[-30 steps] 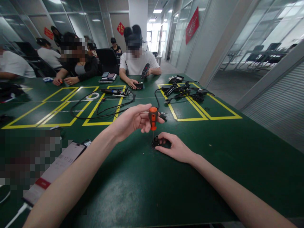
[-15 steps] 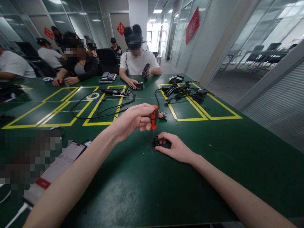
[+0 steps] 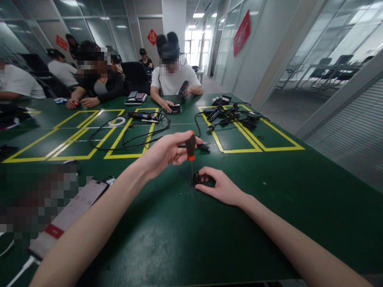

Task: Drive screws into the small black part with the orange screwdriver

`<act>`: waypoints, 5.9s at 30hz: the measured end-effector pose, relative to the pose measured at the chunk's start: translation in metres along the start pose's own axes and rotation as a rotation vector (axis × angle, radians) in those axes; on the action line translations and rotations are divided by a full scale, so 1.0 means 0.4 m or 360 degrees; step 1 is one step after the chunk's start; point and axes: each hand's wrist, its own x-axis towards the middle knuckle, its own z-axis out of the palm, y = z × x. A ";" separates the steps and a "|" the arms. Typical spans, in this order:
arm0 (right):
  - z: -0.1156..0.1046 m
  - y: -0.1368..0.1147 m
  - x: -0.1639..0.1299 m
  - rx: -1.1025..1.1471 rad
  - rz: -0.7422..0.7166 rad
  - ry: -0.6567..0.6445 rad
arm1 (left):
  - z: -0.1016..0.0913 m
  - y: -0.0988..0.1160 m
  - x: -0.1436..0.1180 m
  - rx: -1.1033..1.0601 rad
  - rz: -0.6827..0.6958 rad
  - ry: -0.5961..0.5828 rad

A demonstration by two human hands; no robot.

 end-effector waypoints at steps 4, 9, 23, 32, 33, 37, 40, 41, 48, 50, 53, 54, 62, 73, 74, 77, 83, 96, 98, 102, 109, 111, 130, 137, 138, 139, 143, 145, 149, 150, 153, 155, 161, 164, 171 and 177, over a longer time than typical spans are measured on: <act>0.001 -0.001 0.001 0.0015 -0.0010 0.0005 | -0.001 0.003 -0.001 -0.0040 -0.0016 -0.0051; 0.000 -0.004 0.002 -0.0009 0.0005 0.0000 | 0.001 0.008 0.000 -0.0080 -0.0064 -0.0097; -0.001 -0.005 0.001 -0.0018 0.0003 -0.0003 | 0.008 0.006 -0.002 -0.0074 -0.0043 -0.0078; -0.001 -0.008 0.002 -0.0009 0.0018 -0.0002 | 0.010 0.005 -0.002 -0.0074 -0.0040 -0.0049; -0.001 -0.009 0.002 -0.0008 0.0022 -0.0006 | 0.011 0.004 -0.003 -0.0065 -0.0034 -0.0035; -0.002 -0.007 0.002 -0.0016 0.0009 -0.0004 | 0.012 0.001 -0.004 -0.0015 -0.0014 -0.0034; -0.002 -0.006 0.002 -0.0033 0.0007 -0.0003 | 0.010 0.004 -0.004 -0.0031 -0.0019 -0.0023; -0.002 -0.005 0.002 -0.0038 0.0009 -0.0009 | 0.009 0.005 -0.003 -0.0040 -0.0036 -0.0022; -0.002 -0.007 0.002 -0.0029 0.0023 -0.0006 | 0.010 0.006 0.001 -0.0054 -0.0086 -0.0067; -0.002 -0.008 0.002 -0.0026 0.0024 -0.0004 | 0.013 0.005 0.001 -0.0067 -0.0069 -0.0076; -0.001 -0.008 0.002 -0.0024 0.0029 -0.0008 | 0.016 0.005 -0.001 -0.0075 -0.0042 -0.0058; 0.000 -0.007 0.002 -0.0023 0.0028 -0.0008 | 0.017 0.005 -0.002 -0.0074 -0.0032 -0.0049; 0.000 -0.005 0.002 -0.0013 0.0018 0.0000 | 0.010 0.006 -0.006 -0.0016 -0.0058 -0.0086; 0.001 -0.006 0.001 -0.0005 0.0010 0.0008 | 0.010 0.006 -0.001 -0.0063 -0.0074 -0.0064; 0.000 -0.007 0.001 -0.0006 0.0007 0.0009 | 0.011 0.007 -0.002 -0.0062 -0.0063 -0.0061; 0.000 -0.007 0.001 -0.0004 0.0001 0.0007 | 0.013 0.007 -0.003 -0.0072 -0.0023 -0.0080; 0.000 -0.004 0.001 -0.0012 0.0008 -0.0002 | 0.013 0.006 -0.003 -0.0063 -0.0050 -0.0098; 0.001 -0.001 0.003 -0.0009 -0.0001 -0.0002 | 0.008 0.004 0.000 -0.0120 -0.0089 -0.0100; 0.001 0.000 0.003 -0.0016 -0.0005 -0.0004 | 0.008 0.003 0.000 -0.0139 -0.0074 -0.0110; 0.001 -0.001 0.001 -0.0006 -0.0003 0.0003 | 0.007 0.001 0.000 -0.0143 -0.0074 -0.0131; 0.002 -0.004 0.001 0.0006 0.0020 0.0006 | 0.007 0.000 0.001 -0.0192 -0.0081 -0.0149; 0.001 -0.005 0.001 0.0007 0.0025 0.0000 | 0.007 0.000 0.001 -0.0196 -0.0100 -0.0147; -0.001 -0.008 0.002 -0.0024 0.0018 -0.0003 | 0.011 0.002 -0.002 -0.0200 -0.0015 -0.0107; -0.001 -0.009 0.002 -0.0037 0.0022 -0.0004 | 0.009 0.001 0.001 -0.0165 -0.0028 -0.0127; -0.002 -0.009 0.002 -0.0040 0.0022 -0.0004 | 0.009 0.001 0.001 -0.0174 -0.0017 -0.0119; -0.002 -0.009 0.002 -0.0040 0.0019 -0.0002 | 0.010 0.000 0.001 -0.0185 -0.0003 -0.0107; -0.001 -0.007 0.002 -0.0009 0.0001 -0.0002 | 0.013 -0.001 0.000 -0.0193 0.0007 -0.0055; 0.000 -0.007 0.002 0.0013 -0.0001 0.0001 | 0.015 0.000 -0.002 -0.0172 -0.0006 -0.0053; 0.000 -0.009 0.001 0.0010 0.0018 0.0004 | 0.015 0.004 -0.004 -0.0186 0.0011 -0.0075; -0.001 -0.009 0.001 0.0005 0.0027 0.0002 | 0.015 0.004 -0.004 -0.0196 0.0013 -0.0087; -0.001 -0.010 0.002 -0.0017 0.0037 -0.0002 | 0.012 0.003 -0.001 -0.0198 0.0002 -0.0112; -0.001 -0.009 0.002 -0.0029 0.0026 -0.0001 | 0.011 0.001 0.001 -0.0195 -0.0004 -0.0112; -0.002 -0.010 0.002 -0.0047 0.0020 -0.0002 | 0.014 0.001 -0.004 -0.0161 0.0013 -0.0032; -0.003 -0.011 0.003 -0.0048 0.0020 0.0003 | 0.012 0.004 -0.007 -0.0137 -0.0001 -0.0036; -0.004 -0.013 0.003 -0.0006 0.0038 -0.0018 | 0.005 0.005 -0.002 -0.0196 -0.0005 -0.0135; -0.002 -0.008 0.002 -0.0046 0.0027 0.0003 | 0.007 0.002 0.000 -0.0205 0.0009 -0.0069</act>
